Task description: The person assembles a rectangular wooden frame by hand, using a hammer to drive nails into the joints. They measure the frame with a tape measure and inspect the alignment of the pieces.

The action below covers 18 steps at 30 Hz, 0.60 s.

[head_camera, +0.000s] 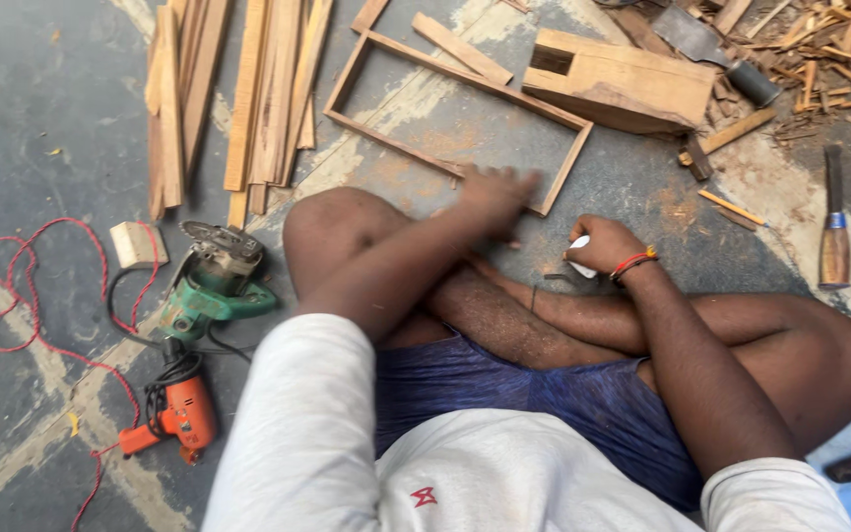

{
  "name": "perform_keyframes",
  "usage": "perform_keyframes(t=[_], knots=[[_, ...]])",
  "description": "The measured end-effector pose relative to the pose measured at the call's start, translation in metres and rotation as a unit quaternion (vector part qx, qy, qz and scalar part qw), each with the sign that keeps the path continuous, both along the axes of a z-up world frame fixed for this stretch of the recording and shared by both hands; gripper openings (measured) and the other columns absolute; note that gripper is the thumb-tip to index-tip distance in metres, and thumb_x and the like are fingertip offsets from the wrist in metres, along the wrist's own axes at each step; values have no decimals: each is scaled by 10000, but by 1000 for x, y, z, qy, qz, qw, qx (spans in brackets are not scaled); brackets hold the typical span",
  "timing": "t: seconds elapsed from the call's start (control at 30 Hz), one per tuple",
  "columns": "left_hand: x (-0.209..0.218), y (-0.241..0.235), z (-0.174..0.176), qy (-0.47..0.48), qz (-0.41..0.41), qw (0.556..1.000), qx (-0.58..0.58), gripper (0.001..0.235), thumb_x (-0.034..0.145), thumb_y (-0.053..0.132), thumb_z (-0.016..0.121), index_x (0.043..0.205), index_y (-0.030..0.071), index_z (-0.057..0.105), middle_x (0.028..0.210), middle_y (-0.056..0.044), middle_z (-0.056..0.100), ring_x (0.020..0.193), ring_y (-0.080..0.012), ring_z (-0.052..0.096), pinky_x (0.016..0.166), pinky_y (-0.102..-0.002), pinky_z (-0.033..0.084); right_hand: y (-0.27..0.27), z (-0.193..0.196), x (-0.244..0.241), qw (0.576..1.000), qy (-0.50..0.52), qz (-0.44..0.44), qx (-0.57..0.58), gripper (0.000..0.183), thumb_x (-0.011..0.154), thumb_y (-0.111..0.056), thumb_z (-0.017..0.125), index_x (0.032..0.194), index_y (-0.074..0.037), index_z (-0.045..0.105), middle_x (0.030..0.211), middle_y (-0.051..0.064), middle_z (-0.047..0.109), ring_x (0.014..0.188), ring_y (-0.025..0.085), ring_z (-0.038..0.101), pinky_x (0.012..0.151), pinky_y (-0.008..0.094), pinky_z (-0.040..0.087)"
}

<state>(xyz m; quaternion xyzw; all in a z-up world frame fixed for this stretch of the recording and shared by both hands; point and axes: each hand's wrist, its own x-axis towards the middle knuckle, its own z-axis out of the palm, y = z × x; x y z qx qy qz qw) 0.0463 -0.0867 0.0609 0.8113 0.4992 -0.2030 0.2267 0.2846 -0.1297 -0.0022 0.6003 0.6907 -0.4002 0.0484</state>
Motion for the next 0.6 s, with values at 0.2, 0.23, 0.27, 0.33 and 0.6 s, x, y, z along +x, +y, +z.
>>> perform_keyframes(t=[0.2, 0.23, 0.27, 0.33, 0.6], knots=[[19, 1, -20, -70, -66, 993, 68, 305, 1069, 312, 525, 1358, 397, 575, 1138, -83, 694, 1081, -287, 696, 992, -470, 479, -4, -2, 11, 998, 14, -35, -45, 347, 734, -287, 869, 996, -95, 746, 991, 130, 775, 943, 284, 746, 844, 410, 581], [18, 6, -18, -56, -77, 995, 38, 277, 1071, 310, 498, 1318, 375, 604, 1126, -59, 698, 1088, -279, 695, 998, -463, 479, -6, 0, 13, 998, 8, -39, -51, 348, 736, -281, 864, 1010, -104, 742, 996, 125, 774, 950, 279, 744, 842, 411, 580], [16, 5, -13, -78, -91, 991, 58, 266, 1059, 301, 506, 1291, 365, 618, 1125, -59, 692, 1090, -281, 686, 987, -459, 481, -9, 1, 14, 999, -3, -21, -46, 360, 734, -283, 872, 1011, -98, 737, 1006, 129, 767, 959, 285, 737, 847, 415, 576], [11, 5, 12, -122, -117, 980, 106, 246, 1033, 281, 521, 1235, 343, 647, 1123, -59, 680, 1093, -286, 666, 965, -452, 486, -7, 6, 18, 999, -28, 14, -28, 383, 730, -288, 887, 1014, -86, 728, 1025, 135, 754, 978, 297, 723, 856, 425, 568], [-21, 18, 163, -502, -65, 799, 325, 307, 943, 146, 637, 1244, 86, 620, 1058, -126, 643, 987, -242, 602, 863, -455, 479, 0, -2, 11, 994, -75, 77, -20, 339, 737, -277, 844, 989, -76, 737, 1015, 178, 762, 1000, 337, 724, 875, 448, 568]])
